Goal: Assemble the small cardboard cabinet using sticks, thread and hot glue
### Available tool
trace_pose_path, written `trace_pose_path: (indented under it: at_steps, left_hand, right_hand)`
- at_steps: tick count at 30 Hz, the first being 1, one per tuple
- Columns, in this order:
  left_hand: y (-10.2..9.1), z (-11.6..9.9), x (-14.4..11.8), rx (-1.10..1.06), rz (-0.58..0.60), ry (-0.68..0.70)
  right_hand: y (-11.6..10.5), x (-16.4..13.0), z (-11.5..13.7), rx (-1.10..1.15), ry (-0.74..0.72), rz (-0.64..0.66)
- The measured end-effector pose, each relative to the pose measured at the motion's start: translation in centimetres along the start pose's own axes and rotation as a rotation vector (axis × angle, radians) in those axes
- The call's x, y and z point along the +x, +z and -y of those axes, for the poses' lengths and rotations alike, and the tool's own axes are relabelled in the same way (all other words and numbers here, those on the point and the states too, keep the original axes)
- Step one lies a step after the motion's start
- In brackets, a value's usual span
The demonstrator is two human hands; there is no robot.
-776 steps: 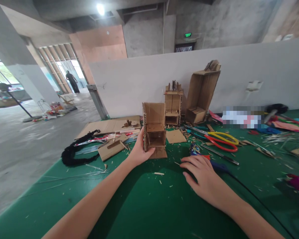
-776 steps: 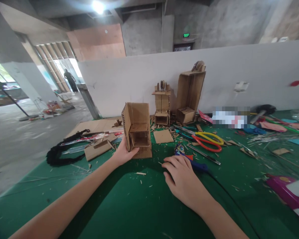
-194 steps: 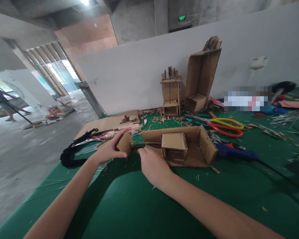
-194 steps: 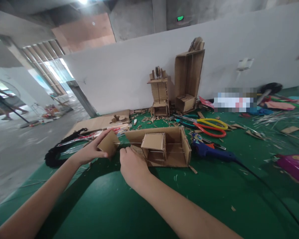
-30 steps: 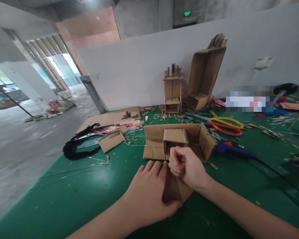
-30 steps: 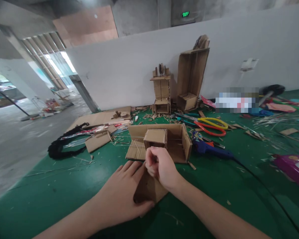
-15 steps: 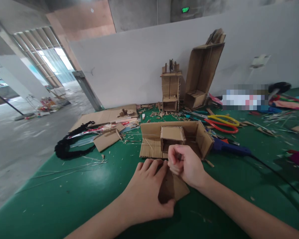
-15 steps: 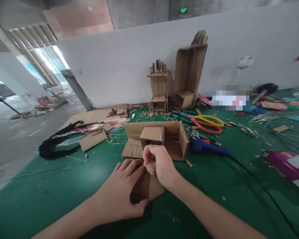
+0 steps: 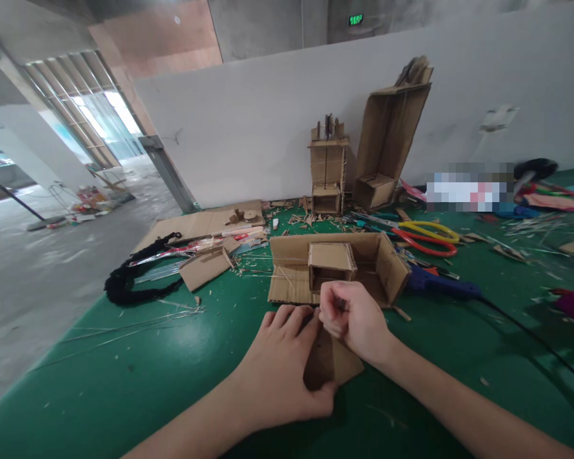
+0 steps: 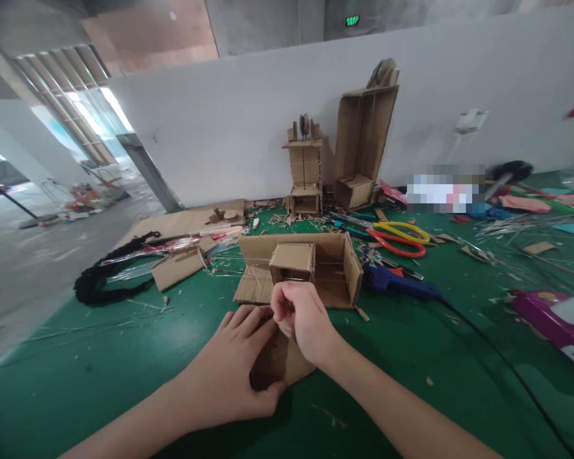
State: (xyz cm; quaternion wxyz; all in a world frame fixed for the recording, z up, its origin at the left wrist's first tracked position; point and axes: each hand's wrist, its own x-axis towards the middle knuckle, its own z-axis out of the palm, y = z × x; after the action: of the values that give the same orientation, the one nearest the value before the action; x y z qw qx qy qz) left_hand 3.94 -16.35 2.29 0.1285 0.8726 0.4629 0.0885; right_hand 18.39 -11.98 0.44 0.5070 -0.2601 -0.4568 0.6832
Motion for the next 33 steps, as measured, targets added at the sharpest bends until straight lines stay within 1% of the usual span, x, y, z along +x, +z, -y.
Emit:
trace_pose_path:
  at_steps: [5,15,23,27,33]
  left_hand:
    - [-0.01,-0.01,-0.04,0.005,-0.015,0.011]
    - [0.05,0.09,-0.11,0.002,-0.022,0.013]
    - [0.04,0.12,-0.09,0.009,-0.019,0.009]
    - [-0.01,0.13,-0.15,0.013,-0.031,0.006]
    - [-0.21,0.16,-0.07,0.010,-0.012,0.004]
  right_hand:
    - [-0.12,-0.15,-0.27,-0.048,-0.031,0.016]
    - [-0.13,-0.30,0.21,0.053,-0.021,0.006]
    - [-0.33,-0.24,0.04,0.067,-0.016,0.004]
    - [-0.43,-0.21,0.23,0.083,-0.005,-0.003]
    - [-0.17,-0.11,0.61,0.116,0.001,-0.016]
